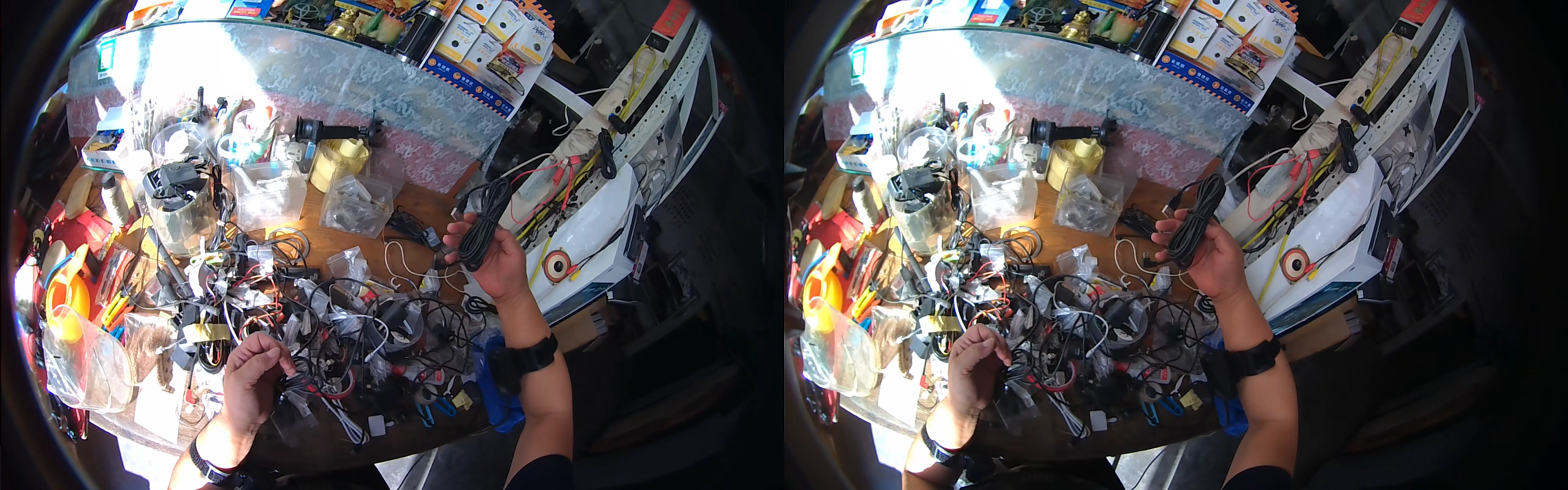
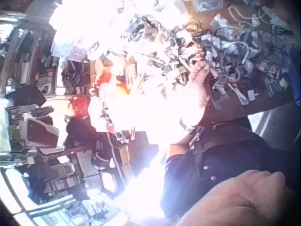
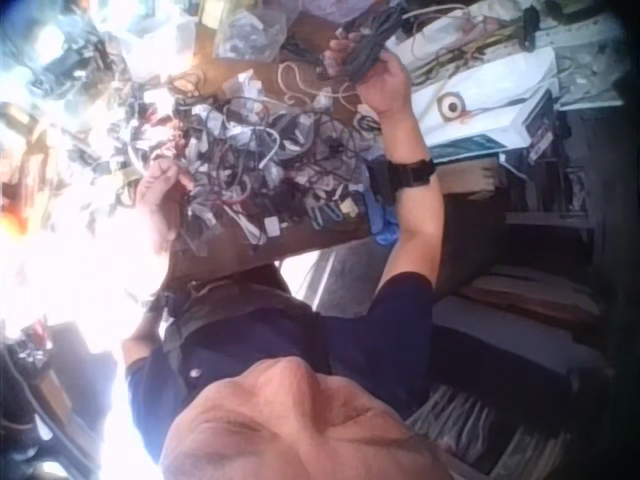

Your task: The person sorts through a large pile of tangled wires and electronic accessories on a cluttered workbench. They untangle cables, separate them into smaller bundles, and place some into a clear plastic container. The person also briefly walks to a glass display counter to place an item inside before returning to the workbench.

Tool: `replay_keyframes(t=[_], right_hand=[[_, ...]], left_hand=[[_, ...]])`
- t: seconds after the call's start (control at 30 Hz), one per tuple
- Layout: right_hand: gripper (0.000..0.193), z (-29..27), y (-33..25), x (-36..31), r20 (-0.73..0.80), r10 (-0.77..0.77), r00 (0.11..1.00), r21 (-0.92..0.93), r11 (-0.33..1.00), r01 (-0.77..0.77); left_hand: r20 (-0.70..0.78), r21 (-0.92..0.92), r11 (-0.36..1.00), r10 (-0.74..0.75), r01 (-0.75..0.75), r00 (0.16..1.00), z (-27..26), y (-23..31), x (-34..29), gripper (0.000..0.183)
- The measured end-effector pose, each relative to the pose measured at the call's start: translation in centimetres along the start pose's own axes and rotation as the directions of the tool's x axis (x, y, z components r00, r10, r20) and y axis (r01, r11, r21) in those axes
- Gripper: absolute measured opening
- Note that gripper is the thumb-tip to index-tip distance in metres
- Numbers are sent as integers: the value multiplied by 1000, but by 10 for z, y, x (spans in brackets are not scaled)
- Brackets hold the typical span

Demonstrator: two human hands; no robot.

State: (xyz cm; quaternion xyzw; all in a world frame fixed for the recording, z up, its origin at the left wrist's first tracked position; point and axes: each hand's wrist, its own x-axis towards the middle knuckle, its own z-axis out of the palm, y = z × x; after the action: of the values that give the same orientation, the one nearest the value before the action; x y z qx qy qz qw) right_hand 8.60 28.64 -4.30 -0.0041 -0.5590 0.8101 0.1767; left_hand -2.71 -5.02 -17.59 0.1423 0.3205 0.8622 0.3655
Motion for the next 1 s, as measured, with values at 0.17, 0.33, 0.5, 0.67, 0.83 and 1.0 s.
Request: replay_keyframes(t=[0.17,0.33,0.5,0.67,0.83,1.0], right_hand=[[42,3,-11,-4,71,15,997,25,1000,-17],[40,-13,-15,12,-124,-7,992,-257,966,-25],[28,-65,10,66,-503,-45,863,-747,524,-409],[33,-115,52,104,-323,-249,913,-755,-513,-407],[34,-140,95,122,-303,-284,910,-782,-471,-408],[51,-155,116,121,-406,-31,913,-844,-370,-388]], left_hand=[[0,-2,1000,-7,7,1000,0,-1,0,8],[-9,31,999,-16,16,1000,0,0,-1,8],[-5,33,999,-28,28,1000,0,-1,0,7],[-22,35,998,-51,52,998,-2,-3,2,7],[-1,49,995,-83,83,997,-3,-1,3,7],[-87,64,993,-98,104,991,1,0,4,10]])
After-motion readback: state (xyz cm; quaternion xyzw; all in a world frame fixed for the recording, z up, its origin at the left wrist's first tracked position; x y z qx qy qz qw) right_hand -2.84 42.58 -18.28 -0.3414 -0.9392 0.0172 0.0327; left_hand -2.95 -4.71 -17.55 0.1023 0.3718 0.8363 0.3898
